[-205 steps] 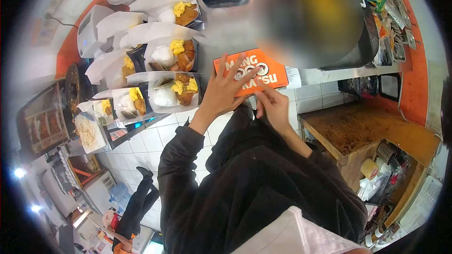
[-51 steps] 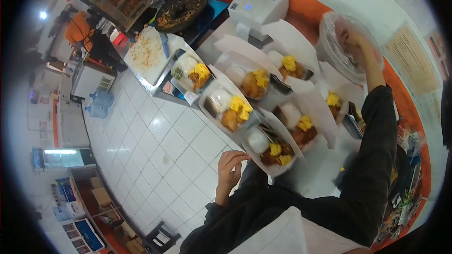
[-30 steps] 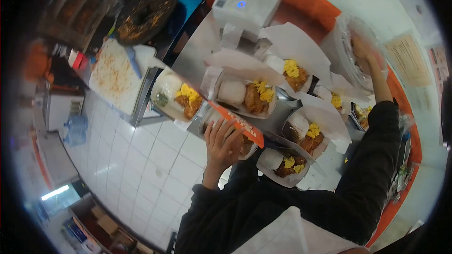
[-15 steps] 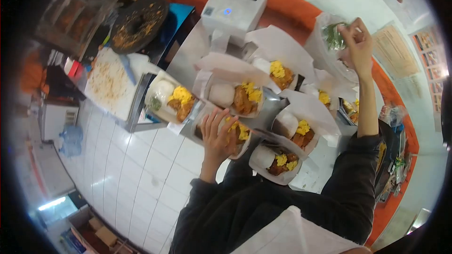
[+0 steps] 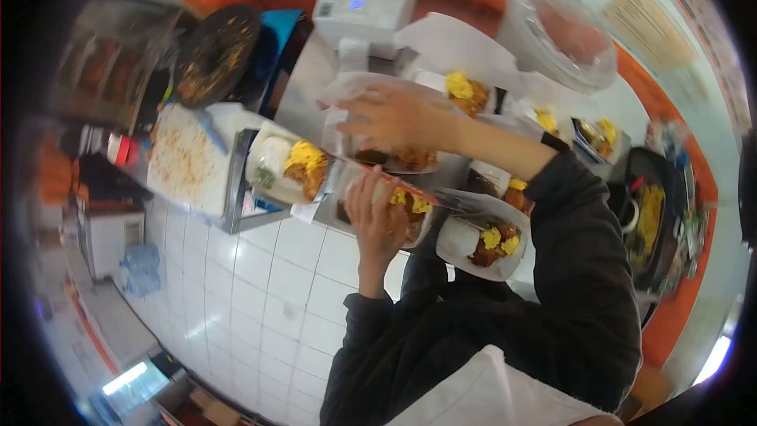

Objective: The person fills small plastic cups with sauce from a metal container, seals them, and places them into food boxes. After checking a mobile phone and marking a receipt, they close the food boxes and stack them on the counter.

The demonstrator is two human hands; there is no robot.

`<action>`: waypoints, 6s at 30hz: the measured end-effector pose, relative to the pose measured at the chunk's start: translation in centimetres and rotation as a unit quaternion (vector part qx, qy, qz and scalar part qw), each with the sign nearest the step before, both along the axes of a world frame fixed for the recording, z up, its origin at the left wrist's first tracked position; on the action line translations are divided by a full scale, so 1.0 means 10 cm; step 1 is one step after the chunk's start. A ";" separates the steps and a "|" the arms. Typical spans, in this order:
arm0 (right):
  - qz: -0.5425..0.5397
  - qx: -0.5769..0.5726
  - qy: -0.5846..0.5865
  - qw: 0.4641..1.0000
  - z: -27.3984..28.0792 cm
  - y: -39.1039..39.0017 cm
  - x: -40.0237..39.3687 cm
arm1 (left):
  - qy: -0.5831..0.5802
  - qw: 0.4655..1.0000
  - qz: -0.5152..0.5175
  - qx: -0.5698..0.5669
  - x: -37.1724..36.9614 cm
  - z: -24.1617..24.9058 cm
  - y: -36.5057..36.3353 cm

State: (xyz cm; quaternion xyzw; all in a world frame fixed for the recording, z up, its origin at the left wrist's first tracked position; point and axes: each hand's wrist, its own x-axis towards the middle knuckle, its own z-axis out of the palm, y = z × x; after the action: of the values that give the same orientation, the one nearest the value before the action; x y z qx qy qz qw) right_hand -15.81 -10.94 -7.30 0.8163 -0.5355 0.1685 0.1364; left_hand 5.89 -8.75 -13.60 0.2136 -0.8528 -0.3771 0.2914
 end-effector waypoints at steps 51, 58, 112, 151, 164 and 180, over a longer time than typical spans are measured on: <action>-0.664 -0.227 -0.406 0.585 -1.28 5.96 1.51 | -0.128 0.955 -0.262 -0.049 -0.76 -0.72 4.05; -0.696 -0.166 -0.407 0.567 -1.30 5.99 1.59 | -0.123 0.953 -0.277 -0.029 -0.75 -0.84 4.32; -0.643 -0.286 -0.571 0.423 -1.39 6.10 1.23 | -0.254 0.920 -0.263 -0.139 -1.03 -0.71 4.54; -0.502 -0.115 -0.641 0.569 -1.34 6.57 0.90 | -0.211 0.931 -0.261 -0.143 -1.04 -0.79 4.53; -0.499 -0.121 -0.636 0.576 -1.32 6.58 0.93 | -0.217 0.930 -0.260 -0.144 -1.04 -0.76 4.54; -0.519 -0.184 -0.605 0.575 -1.47 6.38 0.93 | -0.198 0.934 -0.251 -0.161 -1.03 -0.82 4.54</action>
State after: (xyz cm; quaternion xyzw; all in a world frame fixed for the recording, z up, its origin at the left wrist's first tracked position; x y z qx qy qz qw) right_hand -6.46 52.84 -22.05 0.0641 -0.7831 0.6185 -0.0085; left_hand -4.37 36.60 -21.76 0.0128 -0.9681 -0.2463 0.0431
